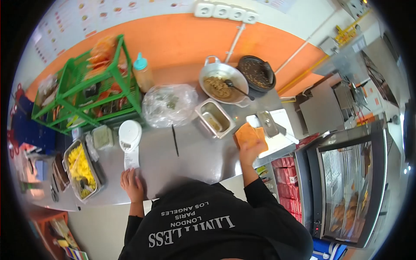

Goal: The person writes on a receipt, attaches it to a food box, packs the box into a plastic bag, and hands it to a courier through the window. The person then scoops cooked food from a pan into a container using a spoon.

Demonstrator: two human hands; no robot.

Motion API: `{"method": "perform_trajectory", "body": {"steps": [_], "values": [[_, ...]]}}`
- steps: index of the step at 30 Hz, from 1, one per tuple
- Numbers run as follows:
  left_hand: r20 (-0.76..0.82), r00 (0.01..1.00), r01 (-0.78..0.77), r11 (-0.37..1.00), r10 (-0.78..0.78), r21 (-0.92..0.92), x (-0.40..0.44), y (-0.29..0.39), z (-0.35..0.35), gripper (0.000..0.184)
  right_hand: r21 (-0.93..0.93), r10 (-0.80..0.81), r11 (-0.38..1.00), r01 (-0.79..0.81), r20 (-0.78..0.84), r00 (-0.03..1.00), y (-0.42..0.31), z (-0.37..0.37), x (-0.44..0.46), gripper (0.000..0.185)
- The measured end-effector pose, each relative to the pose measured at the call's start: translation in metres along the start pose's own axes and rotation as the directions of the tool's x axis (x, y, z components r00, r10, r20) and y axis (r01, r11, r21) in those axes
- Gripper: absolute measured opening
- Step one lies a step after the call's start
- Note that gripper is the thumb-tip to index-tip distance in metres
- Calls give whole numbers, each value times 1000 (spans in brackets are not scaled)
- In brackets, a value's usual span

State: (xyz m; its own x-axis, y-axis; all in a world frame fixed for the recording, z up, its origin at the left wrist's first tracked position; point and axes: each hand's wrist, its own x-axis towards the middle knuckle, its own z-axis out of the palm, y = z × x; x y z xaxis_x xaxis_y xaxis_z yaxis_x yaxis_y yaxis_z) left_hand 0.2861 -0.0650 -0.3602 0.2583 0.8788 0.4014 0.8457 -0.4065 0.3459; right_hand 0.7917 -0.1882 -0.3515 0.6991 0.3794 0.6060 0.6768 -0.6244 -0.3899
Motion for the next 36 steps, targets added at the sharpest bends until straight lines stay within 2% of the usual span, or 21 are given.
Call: {"method": "perform_trajectory", "body": {"steps": [2, 3, 5, 7, 12, 13, 14, 15, 17, 18, 19, 20, 21, 23, 24, 26, 27, 29, 30, 32, 36], "values": [[-33, 999, -6, 998, 4, -55, 8, 23, 4, 43, -89, 471, 863, -498, -218, 855, 70, 13, 7, 63], [-44, 999, -5, 996, 1, -93, 13, 39, 6, 42, -74, 478, 860, -505, -226, 849, 96, 14, 6, 63], [-58, 997, -56, 984, 47, -168, 27, 74, 14, 43, -50, 782, 619, -784, 134, 608, 117, 8, 2, 81], [-64, 990, -138, 954, 125, -265, 46, 114, 19, 43, -328, 693, 716, -616, 442, 570, 116, -2, 6, 81], [-52, 920, -372, 825, 387, -425, 98, 232, 15, 37, -154, 689, 720, -677, 276, 670, 93, -13, -5, 47], [-44, 900, -398, 777, 434, -488, 106, 252, 16, 35, -114, 595, 802, -586, 231, 770, 96, -16, -8, 37], [-33, 876, -418, 721, 482, -553, 114, 270, 18, 33, -95, 592, 804, -587, 229, 773, 104, -15, -8, 37], [-46, 872, -430, 719, 487, -545, 120, 285, 22, 33, 112, 582, 756, -644, 334, 741, 116, -13, -6, 32], [305, 778, -62, 550, 549, -833, 127, 311, 36, 27, 497, 528, 490, -716, 485, 697, 101, -30, 19, 23], [302, 780, -67, 554, 548, -830, 130, 322, 49, 27, 502, 524, 486, -715, 488, 698, 81, -47, 39, 23], [687, 475, 535, 439, 550, -722, 133, 332, 67, 34, 711, 445, 194, -676, 550, 706, 64, -62, 56, 25], [789, 1, 919, 311, 615, -243, 132, 343, 78, 43, 806, 355, -139, -576, 583, 730, 50, -77, 72, 28], [792, -1, 918, 315, 610, -241, 135, 358, 80, 43, 796, 288, -211, -568, 606, 742, 37, -91, 89, 31], [512, -332, 943, 298, 792, 151, 147, 391, 83, 63, 779, 265, -305, -547, 622, 737, 7, -112, 114, 31], [513, -341, 939, 310, 788, 149, 151, 408, 83, 63, 758, 240, -389, -524, 633, 736, -5, -118, 122, 32], [699, 166, 986, -97, 695, -137, 158, 435, 78, 58, 744, 204, -406, -530, 639, 741, -17, -117, 127, 33], [700, 162, 986, -91, 695, -137, 171, 439, 71, 58, 734, 161, -373, -567, 653, 740, -19, -111, 127, 36], [527, 373, 926, -342, 763, -160, 205, 440, 55, 52, 723, 136, -318, -613, 675, 725, -28, -102, 129, 39], [532, 378, 924, -345, 757, -166, 218, 441, 47, 52, 718, 130, -323, -617, 679, 723, -25, -92, 128, 39], [795, 360, 912, -6, 489, -409, 238, 438, 35, 49, 744, 3, 8, -668, 668, 744, -17, -72, 120, 30], [807, 446, 882, -37, 388, -470, 307, 403, 62, 43, 626, -124, -25, -779, 772, 624, -15, -68, 133, 19]]}}
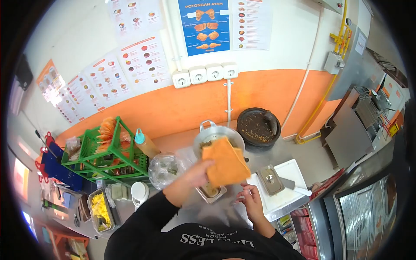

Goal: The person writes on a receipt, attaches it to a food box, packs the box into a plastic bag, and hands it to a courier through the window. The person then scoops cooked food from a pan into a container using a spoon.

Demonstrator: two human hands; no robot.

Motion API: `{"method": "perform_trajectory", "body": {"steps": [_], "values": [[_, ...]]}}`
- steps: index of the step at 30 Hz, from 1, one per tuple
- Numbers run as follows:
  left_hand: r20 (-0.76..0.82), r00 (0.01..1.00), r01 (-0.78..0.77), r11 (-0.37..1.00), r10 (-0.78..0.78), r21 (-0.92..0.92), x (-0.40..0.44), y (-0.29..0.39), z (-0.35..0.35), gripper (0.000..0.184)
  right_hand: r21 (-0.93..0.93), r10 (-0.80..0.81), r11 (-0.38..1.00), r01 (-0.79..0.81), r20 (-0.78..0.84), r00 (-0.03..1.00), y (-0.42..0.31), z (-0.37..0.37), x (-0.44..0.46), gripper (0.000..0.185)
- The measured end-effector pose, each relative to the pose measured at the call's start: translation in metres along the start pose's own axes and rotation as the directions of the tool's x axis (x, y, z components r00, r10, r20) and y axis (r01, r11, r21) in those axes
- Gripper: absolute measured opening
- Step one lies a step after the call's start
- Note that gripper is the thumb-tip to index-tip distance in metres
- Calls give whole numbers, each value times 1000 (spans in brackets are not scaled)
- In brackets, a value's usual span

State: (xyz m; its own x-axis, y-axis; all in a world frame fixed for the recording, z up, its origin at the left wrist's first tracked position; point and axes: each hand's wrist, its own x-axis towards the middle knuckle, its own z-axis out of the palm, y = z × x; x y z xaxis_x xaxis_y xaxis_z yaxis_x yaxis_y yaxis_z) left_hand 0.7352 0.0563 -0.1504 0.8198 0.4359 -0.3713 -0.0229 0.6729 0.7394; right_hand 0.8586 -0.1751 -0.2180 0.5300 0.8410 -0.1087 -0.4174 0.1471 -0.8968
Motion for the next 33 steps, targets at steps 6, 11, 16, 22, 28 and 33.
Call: {"method": "perform_trajectory", "body": {"steps": [6, 11, 16, 22, 28, 33], "values": [[-323, 884, -166, 872, 339, 461, 131, 117, -158, 44, -14, 139, 990, -138, 56, 989, 8, -39, 3, 18], [-267, 847, 18, 479, 459, 878, 207, 146, -161, 44, -63, 244, 968, -242, 24, 969, 20, -51, 4, 19], [24, 942, -156, 375, 334, 914, 283, 113, -181, 50, -61, 300, 952, -301, -15, 954, 41, -63, 8, 19], [31, 990, 98, 838, -136, 537, 315, 107, -221, 54, -24, 344, 939, -344, -4, 939, 54, -74, 16, 20], [-90, 974, 226, 861, -208, 455, 271, 119, -180, 56, -16, 342, 939, -343, -59, 938, 62, -75, 33, 21], [-156, 938, 346, 812, -309, 471, 234, 102, -167, 52, 4, 319, 948, -319, -16, 948, 61, -78, 41, 36]]}}
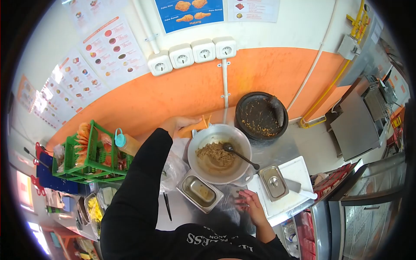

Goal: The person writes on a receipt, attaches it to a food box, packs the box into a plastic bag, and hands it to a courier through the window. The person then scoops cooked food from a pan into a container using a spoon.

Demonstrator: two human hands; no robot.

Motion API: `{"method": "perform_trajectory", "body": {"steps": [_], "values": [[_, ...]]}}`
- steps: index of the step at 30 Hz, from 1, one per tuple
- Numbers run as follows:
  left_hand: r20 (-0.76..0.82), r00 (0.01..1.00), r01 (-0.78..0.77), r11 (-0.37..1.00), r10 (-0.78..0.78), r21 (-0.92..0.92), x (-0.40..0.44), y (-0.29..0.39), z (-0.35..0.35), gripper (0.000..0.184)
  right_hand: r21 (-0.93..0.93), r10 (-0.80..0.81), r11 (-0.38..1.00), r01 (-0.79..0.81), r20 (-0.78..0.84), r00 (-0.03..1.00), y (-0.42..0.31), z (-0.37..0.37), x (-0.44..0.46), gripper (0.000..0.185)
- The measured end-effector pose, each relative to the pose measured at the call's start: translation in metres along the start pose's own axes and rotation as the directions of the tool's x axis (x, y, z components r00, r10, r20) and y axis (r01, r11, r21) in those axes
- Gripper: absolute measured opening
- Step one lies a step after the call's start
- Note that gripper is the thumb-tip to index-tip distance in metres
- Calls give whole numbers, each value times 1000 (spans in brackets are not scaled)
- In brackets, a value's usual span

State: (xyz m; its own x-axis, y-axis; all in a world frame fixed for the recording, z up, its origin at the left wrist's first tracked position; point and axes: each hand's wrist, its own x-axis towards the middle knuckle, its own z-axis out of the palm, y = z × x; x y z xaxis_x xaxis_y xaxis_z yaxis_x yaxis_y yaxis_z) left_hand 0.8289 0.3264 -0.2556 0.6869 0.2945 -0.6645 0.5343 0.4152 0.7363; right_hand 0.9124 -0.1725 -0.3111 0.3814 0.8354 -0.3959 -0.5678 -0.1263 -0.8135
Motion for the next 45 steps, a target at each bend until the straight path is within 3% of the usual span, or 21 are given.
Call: {"method": "perform_trajectory", "body": {"steps": [1, 4, 6, 9, 12, 13, 16, 18, 19, 20, 21, 24, 26, 27, 29, 30, 36, 40, 42, 43, 45], "values": [[-1, 1000, 1, 1000, -1, -3, 5, -1, -4, 52, -2, -15, 1000, 15, 12, 1000, 0, 0, 2, 40], [46, 991, 104, 949, -123, 298, 30, -12, -20, 49, 8, -35, 999, 34, 31, 999, 4, -3, 6, 43], [62, 996, 39, 911, -70, 411, 31, -18, -17, 49, 20, -43, 999, 42, 36, 998, 7, -4, 8, 44], [156, 988, -39, 937, -17, 347, 22, -23, -5, 48, 9, -33, 999, 33, 13, 999, 6, -4, 7, 41], [146, 986, -124, 928, 76, 352, 16, -29, 3, 44, -53, -33, 998, 30, -62, 998, -8, -6, 5, 34], [149, 986, -126, 928, 77, 350, 14, -30, 3, 44, -150, -178, 975, 161, -109, 978, -14, -7, 4, 30], [85, 981, -195, 902, 176, 385, -7, -33, 10, 42, -534, -550, 744, 402, -147, 822, -36, -15, 13, 22], [-15, 957, -268, 907, 289, 325, -20, -41, 13, 40, -810, -731, 393, 435, 12, 682, -72, -12, 24, 25], [-20, 956, -271, 907, 293, 322, -27, -42, 14, 40, -893, -778, 170, 417, 138, 612, -97, -4, 31, 28], [-51, 921, -340, 861, 386, 379, -35, -42, 15, 39, -900, -784, 35, 434, 245, 571, -120, 5, 40, 33], [-78, 876, -399, 805, 476, 439, -45, -42, 15, 39, -889, -774, -100, 446, 351, 527, -140, 15, 50, 37], [-167, 856, -361, 797, 489, 484, -89, -33, 26, 34, -875, -714, -242, 419, 453, 534, -177, 44, 75, 42], [-216, 825, -401, 810, 523, 429, -117, -36, 35, 31, -798, -588, -463, 386, 602, 540, -189, 60, 95, 31], [-251, 799, -438, 815, 546, 379, -131, -37, 38, 29, -788, -583, -471, 397, 616, 530, -191, 65, 105, 31], [-275, 803, -446, 839, 529, 313, -160, -42, 43, 30, -707, -492, -629, 325, 685, 538, -193, 76, 118, 16], [-282, 813, -451, 857, 510, 250, -175, -45, 45, 31, -666, -491, -669, 328, 729, 477, -195, 84, 119, 6], [-378, 807, -462, 884, 453, 73, -250, -82, 57, 28, -479, -298, -785, 393, 848, 438, -201, 127, 103, 13], [-424, 778, -494, 868, 464, 45, -274, -111, 61, 29, -357, -159, -791, 496, 904, 396, -201, 153, 81, 16], [-457, 748, -486, 866, 481, 117, -285, -122, 64, 29, -499, -212, -685, 530, 833, 511, -194, 168, 63, 18], [-461, 745, -489, 865, 481, 113, -289, -127, 65, 29, -493, -207, -688, 533, 836, 508, -191, 175, 55, 18], [-442, 711, -541, 827, 547, 152, -299, -136, 74, 28, -565, -216, -661, 494, 773, 596, -180, 184, 39, 22]]}}
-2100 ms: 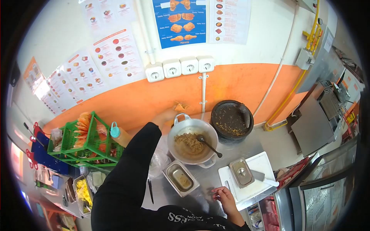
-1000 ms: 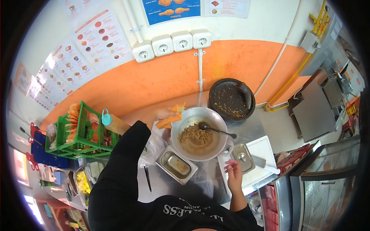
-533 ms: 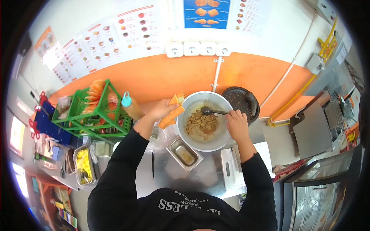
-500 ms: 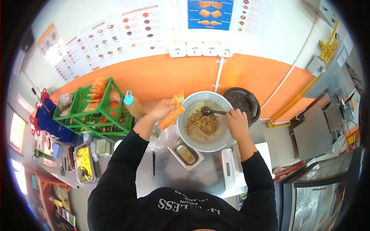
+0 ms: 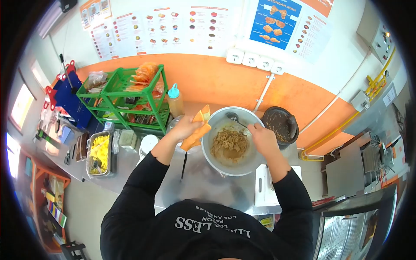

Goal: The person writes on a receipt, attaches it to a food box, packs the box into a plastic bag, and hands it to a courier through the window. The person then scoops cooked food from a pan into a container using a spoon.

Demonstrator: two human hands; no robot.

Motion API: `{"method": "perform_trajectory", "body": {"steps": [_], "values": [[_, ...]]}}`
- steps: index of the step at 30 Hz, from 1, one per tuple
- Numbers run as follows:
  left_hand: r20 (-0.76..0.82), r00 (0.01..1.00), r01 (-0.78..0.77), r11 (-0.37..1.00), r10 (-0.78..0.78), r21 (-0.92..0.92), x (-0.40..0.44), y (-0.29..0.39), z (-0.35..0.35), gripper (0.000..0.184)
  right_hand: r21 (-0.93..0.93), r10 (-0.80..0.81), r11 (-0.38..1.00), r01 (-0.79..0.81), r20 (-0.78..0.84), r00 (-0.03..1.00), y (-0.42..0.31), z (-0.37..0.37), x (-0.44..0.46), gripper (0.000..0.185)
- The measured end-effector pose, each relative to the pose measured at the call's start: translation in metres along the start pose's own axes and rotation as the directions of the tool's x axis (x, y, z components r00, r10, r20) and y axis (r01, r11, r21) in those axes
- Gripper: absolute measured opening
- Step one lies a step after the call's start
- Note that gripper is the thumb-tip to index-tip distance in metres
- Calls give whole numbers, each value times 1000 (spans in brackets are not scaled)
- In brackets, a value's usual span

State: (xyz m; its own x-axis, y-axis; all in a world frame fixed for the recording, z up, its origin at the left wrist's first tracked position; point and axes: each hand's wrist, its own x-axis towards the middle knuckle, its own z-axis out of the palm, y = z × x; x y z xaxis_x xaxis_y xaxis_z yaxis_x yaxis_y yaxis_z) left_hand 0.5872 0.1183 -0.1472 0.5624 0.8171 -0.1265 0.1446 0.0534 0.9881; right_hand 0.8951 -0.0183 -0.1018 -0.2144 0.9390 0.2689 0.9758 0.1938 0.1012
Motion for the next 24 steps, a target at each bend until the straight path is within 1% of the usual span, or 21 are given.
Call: {"method": "perform_trajectory", "body": {"steps": [1, 3, 4, 6, 7, 9, 10, 12, 13, 14, 15, 16, 18, 19, 21, 22, 24], "values": [[-2, 1000, 7, 1000, -7, -4, -6, -1, 1, 28, 3, -3, 1000, 3, 7, 1000, -9, 4, -4, 22], [-16, 999, -48, 996, 50, 77, -11, -1, 0, 27, 92, -66, 994, 64, 17, 998, -27, 15, -15, 24], [-18, 999, -46, 996, 48, 73, -12, -5, -2, 27, 92, -69, 994, 67, 20, 997, -34, 17, -22, 24], [-53, 997, -61, 997, 64, 56, -12, -16, -5, 27, 189, -72, 981, 45, 141, 987, -48, 18, -36, 20], [-53, 997, -59, 997, 62, 55, -11, -20, -6, 27, 189, -72, 981, 45, 143, 987, -49, 15, -39, 20], [-80, 996, -37, 996, 44, 76, -13, -20, -6, 28, 275, -24, 961, -35, 209, 978, -52, 2, -45, 14], [-72, 996, -39, 996, 44, 77, -13, -21, -4, 28, 272, -16, 961, -42, 210, 978, -53, 0, -45, 14], [-51, 999, -2, 1000, 2, 4, -17, -18, 3, 28, 324, 115, 938, -124, 47, 992, -56, -2, -42, 7], [-41, 999, -4, 1000, 4, 5, -16, -20, 7, 28, 321, 124, 938, -133, 47, 991, -56, 6, -42, 7], [-56, 998, -40, 999, 42, 27, -14, -24, 11, 28, 353, 134, 926, -133, 22, 991, -55, 23, -41, 6], [-72, 994, -77, 996, 81, 50, -13, -25, 13, 28, 385, 142, 914, -129, -4, 990, -56, 28, -40, 5], [-67, 994, -82, 995, 85, 50, -12, -26, 15, 28, 381, 145, 915, -132, -7, 989, -55, 30, -44, 5], [-86, 990, -100, 990, 109, 94, -12, -27, 16, 28, 479, 7, 876, -56, 105, 994, -60, 24, -54, 5], [-85, 990, -102, 990, 110, 92, -12, -29, 16, 28, 476, 8, 878, -58, 105, 994, -60, 20, -60, 5], [-112, 993, -46, 999, 46, 2, -12, -32, 15, 29, 364, 79, 916, -169, 249, 965, -59, 10, -70, 5], [-105, 993, -45, 999, 45, 1, -11, -34, 16, 29, 362, 84, 916, -175, 251, 964, -55, 10, -72, 5], [-182, 979, -88, 995, 95, 48, -9, -36, 17, 29, 387, 132, 899, -204, 205, 970, -46, 13, -68, 13]]}}
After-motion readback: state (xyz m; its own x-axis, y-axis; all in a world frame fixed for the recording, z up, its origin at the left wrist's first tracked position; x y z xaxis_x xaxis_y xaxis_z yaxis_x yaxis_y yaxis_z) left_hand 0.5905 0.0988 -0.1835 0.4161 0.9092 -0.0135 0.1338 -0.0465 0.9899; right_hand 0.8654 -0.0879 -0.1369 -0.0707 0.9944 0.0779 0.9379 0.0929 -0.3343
